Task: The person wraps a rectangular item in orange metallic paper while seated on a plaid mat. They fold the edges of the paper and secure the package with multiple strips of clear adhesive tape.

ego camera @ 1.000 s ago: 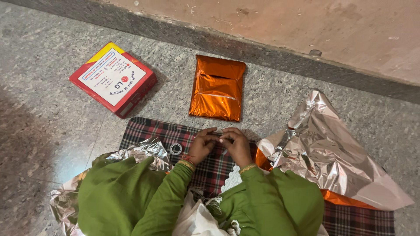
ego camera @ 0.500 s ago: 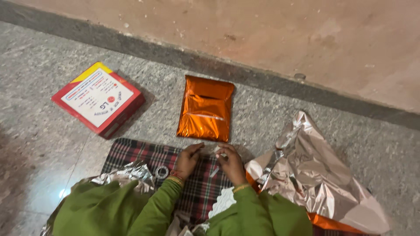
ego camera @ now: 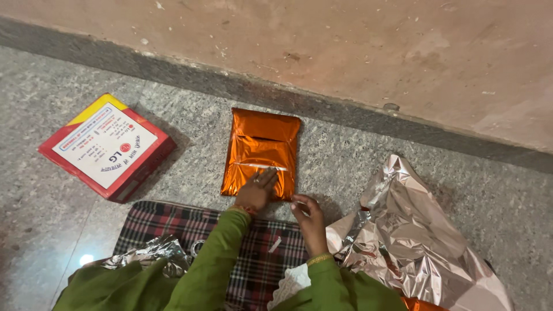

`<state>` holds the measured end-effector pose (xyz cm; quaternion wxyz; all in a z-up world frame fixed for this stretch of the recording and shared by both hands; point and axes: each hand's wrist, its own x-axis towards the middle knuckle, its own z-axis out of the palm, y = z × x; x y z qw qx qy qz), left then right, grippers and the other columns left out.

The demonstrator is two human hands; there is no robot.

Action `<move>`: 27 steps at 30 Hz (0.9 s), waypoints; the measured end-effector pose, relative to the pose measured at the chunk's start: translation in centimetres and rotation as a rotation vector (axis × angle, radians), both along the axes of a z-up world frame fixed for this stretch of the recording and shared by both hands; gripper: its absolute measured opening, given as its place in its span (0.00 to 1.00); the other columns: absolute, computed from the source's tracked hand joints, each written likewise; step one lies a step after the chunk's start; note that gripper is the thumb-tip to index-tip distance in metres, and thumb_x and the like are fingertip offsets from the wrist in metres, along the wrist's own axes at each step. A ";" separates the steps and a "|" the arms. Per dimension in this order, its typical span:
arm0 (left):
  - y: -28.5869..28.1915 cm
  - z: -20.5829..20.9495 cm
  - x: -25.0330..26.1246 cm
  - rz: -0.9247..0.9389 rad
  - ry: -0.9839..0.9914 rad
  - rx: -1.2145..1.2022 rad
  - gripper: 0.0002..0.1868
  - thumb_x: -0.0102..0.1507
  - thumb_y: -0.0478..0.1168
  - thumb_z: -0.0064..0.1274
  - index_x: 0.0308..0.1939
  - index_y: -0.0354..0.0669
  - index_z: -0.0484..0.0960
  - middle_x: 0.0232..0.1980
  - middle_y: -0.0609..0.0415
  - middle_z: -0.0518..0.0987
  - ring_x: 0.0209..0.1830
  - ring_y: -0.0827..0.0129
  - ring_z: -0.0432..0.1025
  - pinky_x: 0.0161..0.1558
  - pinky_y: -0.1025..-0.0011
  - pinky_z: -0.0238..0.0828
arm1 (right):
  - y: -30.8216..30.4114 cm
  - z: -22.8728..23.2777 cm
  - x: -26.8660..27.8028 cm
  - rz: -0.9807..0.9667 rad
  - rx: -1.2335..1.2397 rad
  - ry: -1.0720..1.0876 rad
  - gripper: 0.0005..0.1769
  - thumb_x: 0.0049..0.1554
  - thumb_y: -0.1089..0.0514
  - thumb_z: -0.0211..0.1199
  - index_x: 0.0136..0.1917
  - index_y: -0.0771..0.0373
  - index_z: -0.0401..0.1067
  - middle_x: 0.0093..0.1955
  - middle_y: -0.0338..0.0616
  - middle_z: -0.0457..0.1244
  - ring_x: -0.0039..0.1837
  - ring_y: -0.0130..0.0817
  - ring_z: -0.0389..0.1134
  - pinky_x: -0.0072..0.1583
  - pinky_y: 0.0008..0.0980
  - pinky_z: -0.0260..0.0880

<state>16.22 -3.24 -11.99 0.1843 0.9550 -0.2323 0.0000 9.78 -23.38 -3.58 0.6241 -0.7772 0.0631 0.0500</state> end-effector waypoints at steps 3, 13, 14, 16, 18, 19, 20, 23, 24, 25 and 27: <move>0.6 -1.9 1.6 -0.013 -0.126 0.057 0.29 0.68 0.43 0.40 0.75 0.46 0.66 0.82 0.53 0.59 0.81 0.62 0.53 0.77 0.57 0.48 | 0.2 -1.5 2.2 0.010 -0.020 -0.051 0.13 0.58 0.64 0.65 0.57 0.64 0.76 0.56 0.43 0.72 0.58 0.32 0.72 0.60 0.32 0.72; 1.3 0.0 1.2 -0.025 -0.082 -0.029 0.28 0.69 0.58 0.42 0.73 0.64 0.67 0.82 0.50 0.55 0.81 0.58 0.50 0.76 0.51 0.45 | 2.1 -5.5 12.1 0.145 -0.317 -0.147 0.06 0.58 0.68 0.60 0.48 0.63 0.76 0.48 0.46 0.72 0.52 0.35 0.75 0.56 0.32 0.73; 1.3 0.2 1.1 -0.022 -0.078 -0.025 0.28 0.69 0.59 0.42 0.74 0.66 0.67 0.82 0.50 0.55 0.82 0.58 0.50 0.76 0.51 0.44 | 2.3 -5.7 12.7 0.186 -0.338 -0.162 0.07 0.57 0.69 0.59 0.47 0.63 0.76 0.47 0.47 0.72 0.51 0.37 0.75 0.56 0.33 0.73; 1.2 0.3 1.3 -0.029 -0.044 -0.018 0.28 0.69 0.59 0.40 0.74 0.65 0.66 0.82 0.50 0.53 0.82 0.59 0.48 0.76 0.51 0.41 | 2.6 -5.8 13.6 0.223 -0.442 -0.182 0.09 0.54 0.71 0.59 0.45 0.63 0.77 0.47 0.49 0.70 0.51 0.42 0.73 0.55 0.37 0.72; 1.1 0.2 1.4 -0.031 -0.005 -0.003 0.29 0.70 0.60 0.39 0.74 0.66 0.65 0.83 0.51 0.52 0.82 0.60 0.46 0.77 0.51 0.39 | 3.1 -5.6 14.3 0.261 -0.523 -0.181 0.10 0.51 0.71 0.59 0.43 0.63 0.77 0.48 0.50 0.69 0.52 0.46 0.72 0.55 0.40 0.72; 1.1 0.2 1.4 -0.030 0.016 0.006 0.29 0.70 0.60 0.38 0.75 0.66 0.65 0.83 0.51 0.52 0.82 0.60 0.45 0.77 0.52 0.38 | 3.3 -5.5 14.5 0.278 -0.555 -0.170 0.09 0.50 0.71 0.60 0.43 0.62 0.77 0.48 0.50 0.69 0.52 0.46 0.72 0.55 0.40 0.71; 1.0 0.1 1.4 -0.031 0.037 0.012 0.29 0.70 0.60 0.37 0.75 0.66 0.65 0.83 0.52 0.51 0.82 0.60 0.45 0.78 0.52 0.37 | 3.4 -5.3 14.6 0.296 -0.590 -0.158 0.09 0.50 0.70 0.61 0.42 0.61 0.78 0.49 0.49 0.69 0.53 0.47 0.72 0.55 0.41 0.71; 0.9 0.2 1.4 -0.023 0.067 0.033 0.28 0.70 0.60 0.37 0.74 0.65 0.65 0.82 0.51 0.51 0.82 0.60 0.44 0.77 0.51 0.35 | 3.7 -4.7 15.1 0.369 -0.689 -0.245 0.08 0.49 0.68 0.64 0.41 0.60 0.78 0.49 0.50 0.67 0.56 0.50 0.69 0.56 0.42 0.70; 0.9 0.3 1.4 -0.024 0.048 0.034 0.28 0.70 0.60 0.37 0.74 0.64 0.65 0.82 0.50 0.51 0.82 0.59 0.44 0.77 0.52 0.36 | 3.8 -4.5 15.2 0.366 -0.696 -0.214 0.08 0.49 0.68 0.64 0.41 0.59 0.78 0.50 0.49 0.67 0.56 0.49 0.69 0.57 0.42 0.70; 1.0 0.4 1.4 -0.025 0.030 0.036 0.28 0.70 0.60 0.37 0.74 0.64 0.66 0.82 0.50 0.51 0.82 0.59 0.44 0.77 0.52 0.36 | 3.9 -4.4 15.2 0.363 -0.703 -0.183 0.07 0.50 0.68 0.64 0.41 0.59 0.78 0.51 0.48 0.67 0.56 0.49 0.69 0.57 0.42 0.70; 1.0 0.7 1.4 -0.018 0.015 0.031 0.28 0.70 0.59 0.38 0.73 0.63 0.67 0.82 0.48 0.52 0.82 0.58 0.45 0.77 0.52 0.37 | 4.1 -4.1 15.2 0.357 -0.727 -0.153 0.07 0.50 0.67 0.63 0.41 0.58 0.78 0.53 0.48 0.66 0.57 0.49 0.69 0.57 0.42 0.70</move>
